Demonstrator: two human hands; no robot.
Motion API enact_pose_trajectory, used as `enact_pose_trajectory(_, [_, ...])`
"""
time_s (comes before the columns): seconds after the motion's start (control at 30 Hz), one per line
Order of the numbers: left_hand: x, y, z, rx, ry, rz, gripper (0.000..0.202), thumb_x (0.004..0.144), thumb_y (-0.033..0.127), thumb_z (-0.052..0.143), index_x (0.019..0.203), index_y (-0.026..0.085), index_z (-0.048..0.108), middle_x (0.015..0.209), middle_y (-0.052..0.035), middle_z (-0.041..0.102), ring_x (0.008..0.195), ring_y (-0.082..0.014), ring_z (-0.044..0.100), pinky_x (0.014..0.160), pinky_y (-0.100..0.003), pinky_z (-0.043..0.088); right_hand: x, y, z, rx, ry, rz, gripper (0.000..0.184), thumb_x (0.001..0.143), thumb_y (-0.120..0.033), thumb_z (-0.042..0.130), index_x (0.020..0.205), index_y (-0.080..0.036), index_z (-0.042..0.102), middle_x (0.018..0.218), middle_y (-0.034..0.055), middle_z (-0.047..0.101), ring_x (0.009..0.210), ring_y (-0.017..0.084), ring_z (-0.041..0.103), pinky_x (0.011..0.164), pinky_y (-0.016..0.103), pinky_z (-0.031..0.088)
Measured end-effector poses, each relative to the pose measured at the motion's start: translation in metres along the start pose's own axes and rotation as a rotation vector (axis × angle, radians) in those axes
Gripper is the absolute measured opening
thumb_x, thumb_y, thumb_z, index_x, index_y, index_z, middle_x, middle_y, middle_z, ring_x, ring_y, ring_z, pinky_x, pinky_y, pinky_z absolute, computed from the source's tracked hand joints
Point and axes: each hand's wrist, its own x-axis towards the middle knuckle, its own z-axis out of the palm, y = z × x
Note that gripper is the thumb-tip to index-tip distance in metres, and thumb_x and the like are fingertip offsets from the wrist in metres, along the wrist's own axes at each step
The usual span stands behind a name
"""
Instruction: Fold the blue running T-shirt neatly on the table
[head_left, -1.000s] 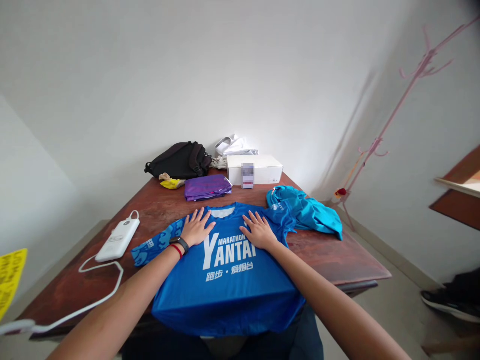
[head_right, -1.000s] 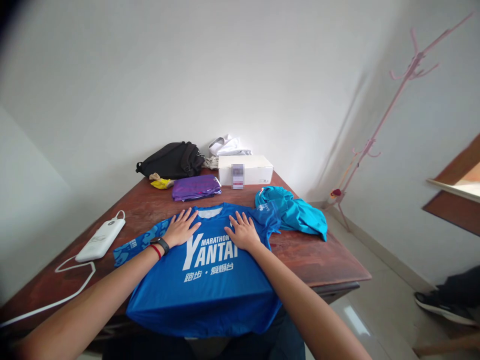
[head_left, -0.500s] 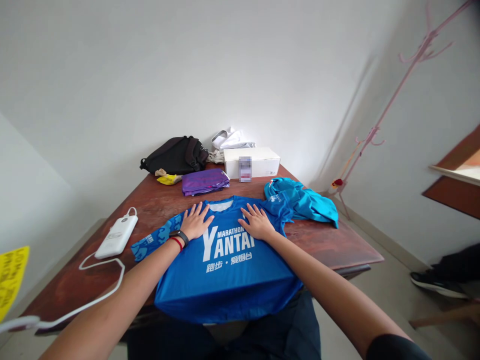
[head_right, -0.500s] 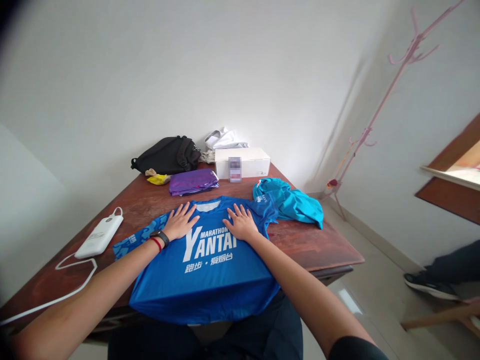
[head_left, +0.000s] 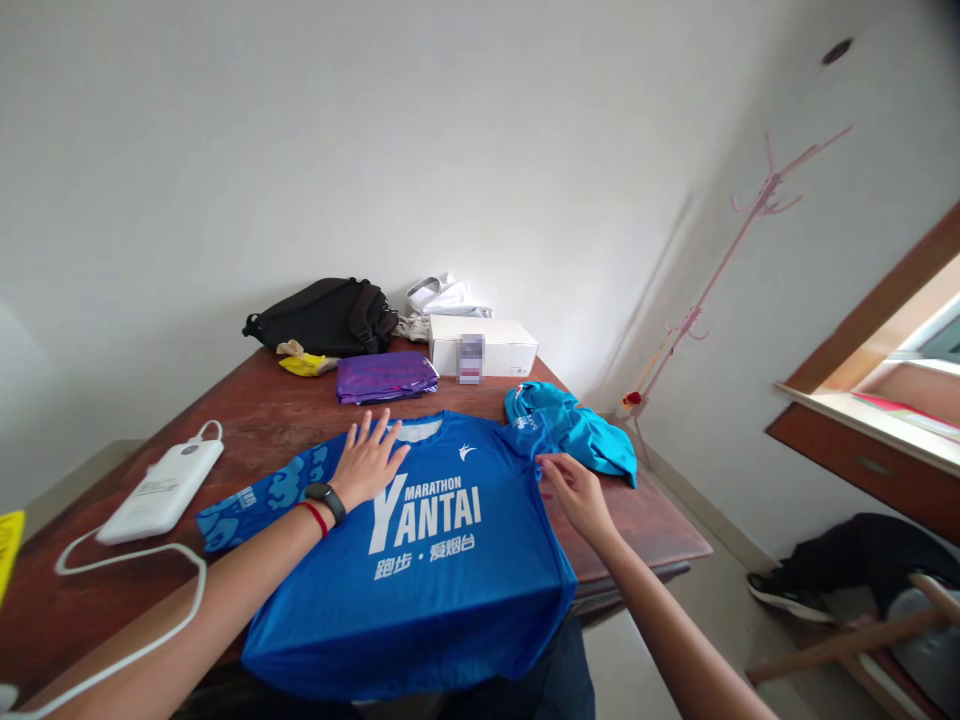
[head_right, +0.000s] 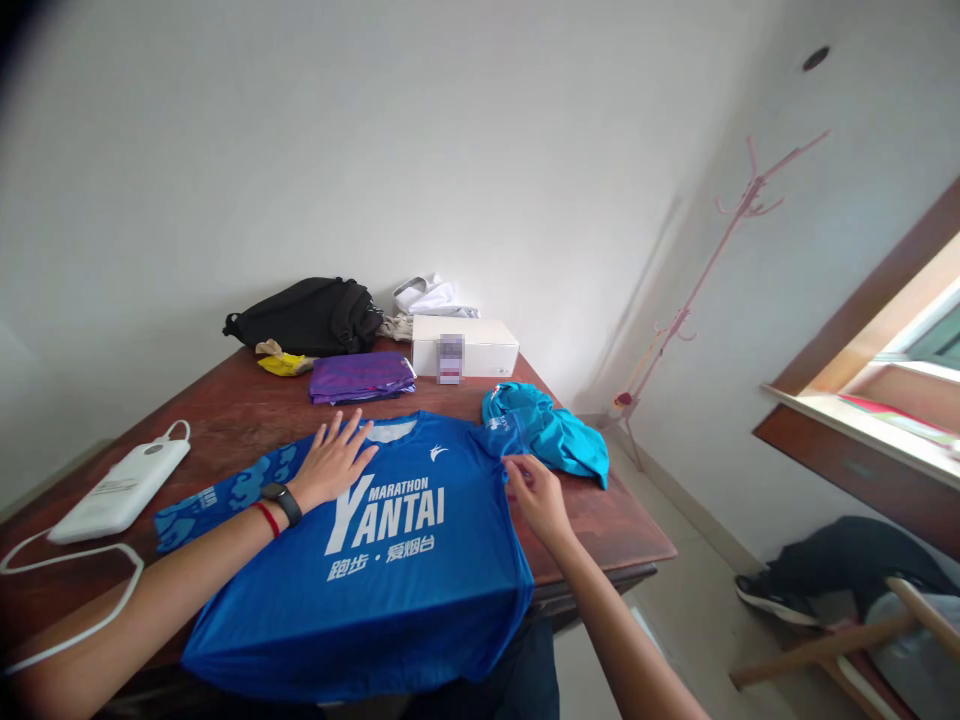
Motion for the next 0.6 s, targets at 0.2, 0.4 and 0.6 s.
enact_pose_trajectory(0.2, [0.024,0.106,0.001,-0.619,-0.181,0.309,0.057,0.101,0.048,0.044,0.149,0.018,0.051,0.154,-0.0082,0.05,0.145,-0.0265,0.043,0.118,-0.038,0.037,-0.035,0.04,-0.044,0.456,0.068,0.458,0.055,0.077,-0.062,0.074,0.112,-0.019,0.071,0.105,0.0134,0.078,0.08,0.027,0.076,0.069,0.037,0.061])
enact_pose_trajectory(0.4, [0.076,0.188,0.021,-0.72,-0.095,0.267,0.045,0.101,0.027,0.044,0.143,0.016,0.054,0.143,-0.0103,0.062,0.127,-0.0199,0.061,0.106,-0.028,0.048,-0.034,0.034,-0.037,0.425,0.01,0.474,0.063,0.078,-0.06,0.073,0.127,-0.021,0.065,0.115,0.0134,0.076,0.087,0.026,0.077,0.069,0.032,0.059])
enact_pose_trajectory(0.6, [0.129,0.182,0.03,-0.648,-0.146,0.226,0.047,0.082,0.008,0.062,0.128,0.014,0.064,0.118,-0.0124,0.074,0.11,-0.0262,0.069,0.099,-0.035,0.052,-0.027,0.019,-0.038,0.435,-0.118,0.527,0.075,0.081,-0.057,0.073,0.147,-0.027,0.051,0.129,0.0101,0.071,0.091,0.022,0.076,0.065,0.026,0.057])
